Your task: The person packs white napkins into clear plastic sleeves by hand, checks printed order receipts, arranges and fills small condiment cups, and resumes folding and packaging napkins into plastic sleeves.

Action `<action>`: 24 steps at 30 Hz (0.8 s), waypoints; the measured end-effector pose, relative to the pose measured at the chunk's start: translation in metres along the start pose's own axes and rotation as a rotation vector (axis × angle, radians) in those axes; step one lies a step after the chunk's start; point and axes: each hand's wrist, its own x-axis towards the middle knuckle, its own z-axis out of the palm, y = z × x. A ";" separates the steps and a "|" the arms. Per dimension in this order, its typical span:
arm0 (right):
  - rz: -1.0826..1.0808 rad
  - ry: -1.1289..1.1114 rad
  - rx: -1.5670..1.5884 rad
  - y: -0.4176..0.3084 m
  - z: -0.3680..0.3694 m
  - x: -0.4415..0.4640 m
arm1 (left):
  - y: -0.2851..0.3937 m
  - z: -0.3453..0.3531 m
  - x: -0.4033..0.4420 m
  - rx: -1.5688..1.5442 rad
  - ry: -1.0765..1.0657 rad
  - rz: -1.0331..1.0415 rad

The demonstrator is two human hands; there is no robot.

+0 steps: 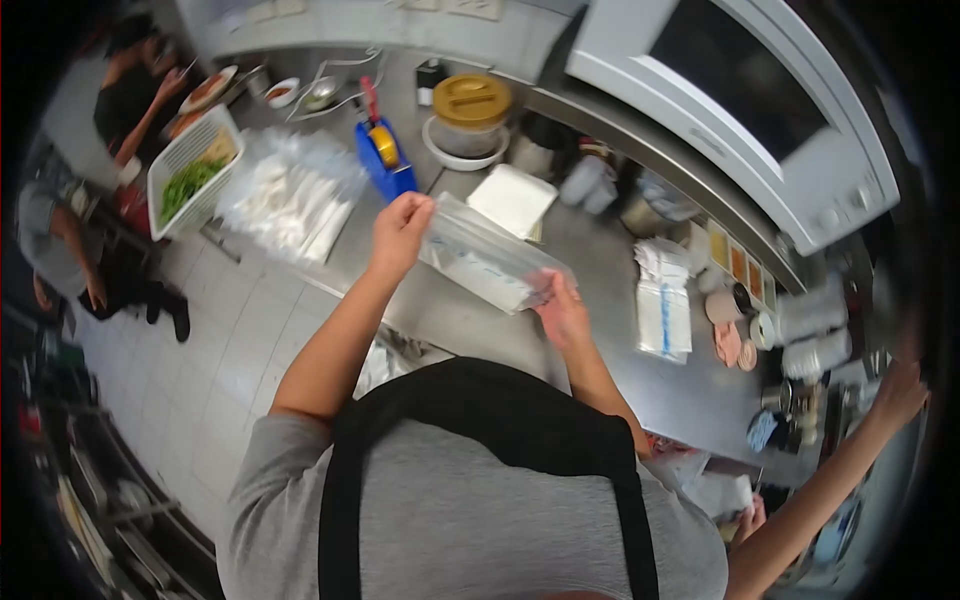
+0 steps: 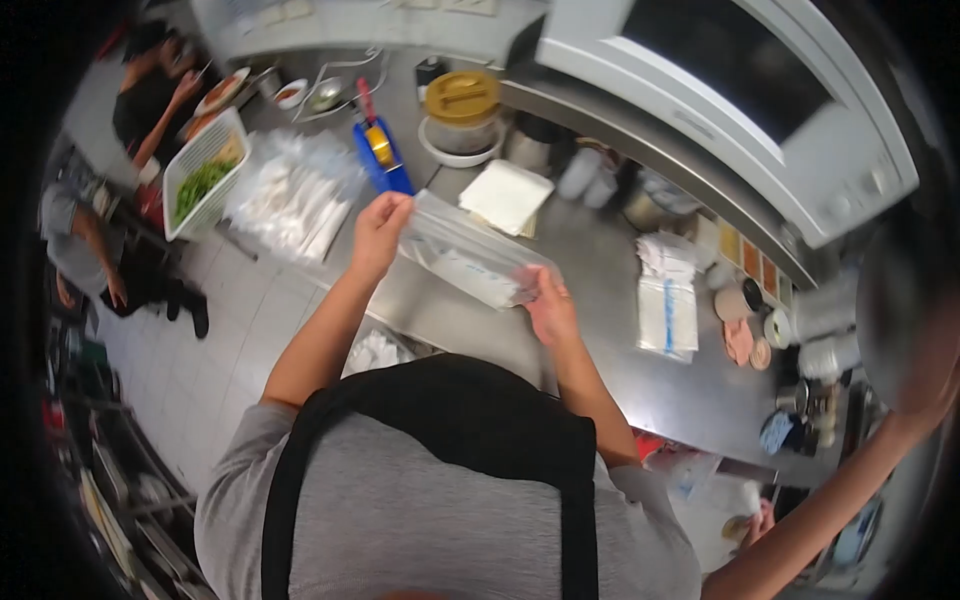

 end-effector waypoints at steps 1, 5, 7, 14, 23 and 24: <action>0.017 -0.002 -0.007 0.004 -0.002 0.001 | 0.000 -0.006 -0.002 -0.033 -0.030 -0.040; 0.048 -0.019 -0.057 0.017 -0.001 0.008 | -0.006 -0.032 -0.012 -0.170 -0.060 -0.125; 0.053 -0.024 -0.069 0.019 0.007 0.011 | -0.009 -0.043 -0.016 -0.220 -0.047 -0.150; 0.046 -0.070 -0.102 0.027 0.018 0.020 | -0.004 -0.072 -0.022 -0.245 -0.104 -0.187; 0.031 0.034 -0.192 0.001 0.002 0.013 | 0.019 -0.088 -0.003 0.151 -0.320 -0.026; 0.036 0.030 -0.213 -0.001 0.004 0.012 | 0.021 -0.074 0.002 0.255 -0.374 0.160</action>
